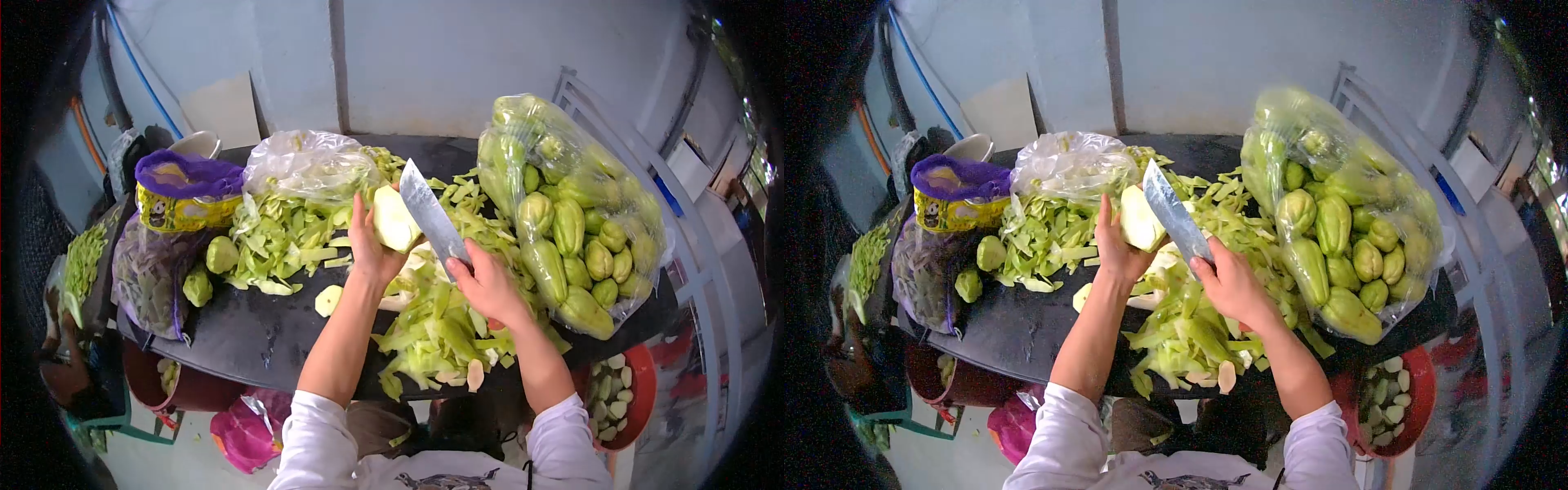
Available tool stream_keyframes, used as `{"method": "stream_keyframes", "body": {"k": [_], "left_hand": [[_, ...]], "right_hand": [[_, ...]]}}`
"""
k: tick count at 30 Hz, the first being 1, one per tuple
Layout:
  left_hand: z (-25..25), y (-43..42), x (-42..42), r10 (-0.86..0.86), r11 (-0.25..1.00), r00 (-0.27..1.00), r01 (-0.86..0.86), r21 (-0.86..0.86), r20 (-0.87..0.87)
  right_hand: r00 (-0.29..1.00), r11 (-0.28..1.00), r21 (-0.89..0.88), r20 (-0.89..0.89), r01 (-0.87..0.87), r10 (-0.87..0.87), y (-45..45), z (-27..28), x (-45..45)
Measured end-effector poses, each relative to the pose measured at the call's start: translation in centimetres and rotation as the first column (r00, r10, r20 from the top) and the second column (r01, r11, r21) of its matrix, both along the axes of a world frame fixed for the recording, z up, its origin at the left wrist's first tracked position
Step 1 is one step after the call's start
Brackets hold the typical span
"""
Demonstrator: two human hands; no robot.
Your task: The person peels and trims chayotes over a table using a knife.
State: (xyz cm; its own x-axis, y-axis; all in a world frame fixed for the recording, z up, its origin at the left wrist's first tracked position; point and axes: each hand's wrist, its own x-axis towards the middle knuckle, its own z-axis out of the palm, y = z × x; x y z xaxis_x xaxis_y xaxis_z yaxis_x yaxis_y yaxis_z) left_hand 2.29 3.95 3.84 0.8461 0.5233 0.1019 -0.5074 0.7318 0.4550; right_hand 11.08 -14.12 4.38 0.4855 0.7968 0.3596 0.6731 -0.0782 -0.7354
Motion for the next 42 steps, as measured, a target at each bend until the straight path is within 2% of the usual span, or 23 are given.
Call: {"method": "stream_keyframes", "body": {"k": [2, 4, 6, 7, 10, 14, 16, 20, 29, 31, 32, 35, 37, 41, 42], "left_hand": [[-0.7, 0.5, -0.4, 0.012, 1.000, 0.998, -0.012, 0.007, 0.063], [-1.1, 0.8, -0.9, 0.069, 0.997, 0.997, -0.067, -0.042, 0.047], [-2.2, 1.8, -1.1, -0.029, 0.995, 0.987, 0.014, 0.094, 0.156], [-2.0, 1.2, -1.2, 0.036, 0.998, 0.994, -0.040, 0.038, 0.105], [-2.3, 1.0, -1.2, 0.052, 0.999, 0.995, -0.053, 0.011, 0.085], [-1.0, -0.5, -1.3, 0.082, 0.992, 0.997, -0.082, -0.092, -0.004], [-0.7, -1.4, -1.2, 0.109, 0.981, 0.989, -0.122, -0.149, -0.098], [-1.5, -2.7, -0.7, 0.118, 0.975, 0.982, -0.143, -0.172, -0.148], [-1.4, -4.2, -0.9, 0.104, 0.993, 0.991, -0.109, -0.053, -0.086], [-0.7, -4.7, -1.2, 0.060, 0.997, 0.978, -0.070, -0.044, -0.199], [-0.8, -4.7, -1.1, 0.057, 0.997, 0.978, -0.067, -0.043, -0.200], [-1.8, -4.4, -0.7, 0.092, 0.996, 0.980, -0.087, 0.034, -0.177], [-2.2, -4.2, -0.6, 0.115, 0.987, 0.973, -0.090, 0.131, -0.199], [-2.5, -4.2, -0.2, 0.172, 0.977, 0.961, -0.139, 0.162, -0.214], [-2.3, -4.4, -0.1, 0.229, 0.972, 0.945, -0.207, 0.115, -0.232]], "right_hand": [[0.999, 0.999, -0.045, -0.040, -0.007, 0.005, 0.5, 0.0, 0.0], [0.996, 0.996, -0.087, -0.084, -0.022, 0.015, 0.9, -0.2, 0.2], [0.995, 0.992, -0.125, -0.102, -0.026, 0.013, 1.1, -0.6, 0.1], [0.992, 0.989, -0.143, -0.123, -0.047, 0.030, 1.1, -0.4, 0.0], [0.996, 0.986, -0.152, -0.067, -0.068, 0.058, 0.9, -0.8, 0.1], [0.992, 0.983, -0.169, -0.113, -0.074, 0.056, 0.5, -0.6, 0.0], [0.992, 0.992, -0.087, -0.086, -0.095, 0.088, 0.4, -1.2, -0.1], [0.986, 0.988, -0.101, -0.127, -0.120, 0.107, 0.2, -1.5, -0.2], [0.983, 0.990, -0.067, -0.147, -0.124, 0.113, 0.5, -2.3, -0.7], [0.981, 0.988, -0.059, -0.140, -0.143, 0.133, 0.7, -1.9, -0.8], [0.981, 0.988, -0.058, -0.141, -0.140, 0.131, 0.7, -2.0, -0.8], [0.967, 0.985, 0.040, -0.188, -0.169, 0.174, 1.1, -2.7, -0.7], [0.956, 0.970, 0.172, -0.206, -0.174, 0.208, 1.5, -3.2, -0.8], [0.947, 0.984, 0.075, -0.270, -0.161, 0.175, 1.3, -1.7, -1.0], [0.939, 0.986, 0.058, -0.300, -0.159, 0.169, 1.3, -1.5, -1.0]]}}
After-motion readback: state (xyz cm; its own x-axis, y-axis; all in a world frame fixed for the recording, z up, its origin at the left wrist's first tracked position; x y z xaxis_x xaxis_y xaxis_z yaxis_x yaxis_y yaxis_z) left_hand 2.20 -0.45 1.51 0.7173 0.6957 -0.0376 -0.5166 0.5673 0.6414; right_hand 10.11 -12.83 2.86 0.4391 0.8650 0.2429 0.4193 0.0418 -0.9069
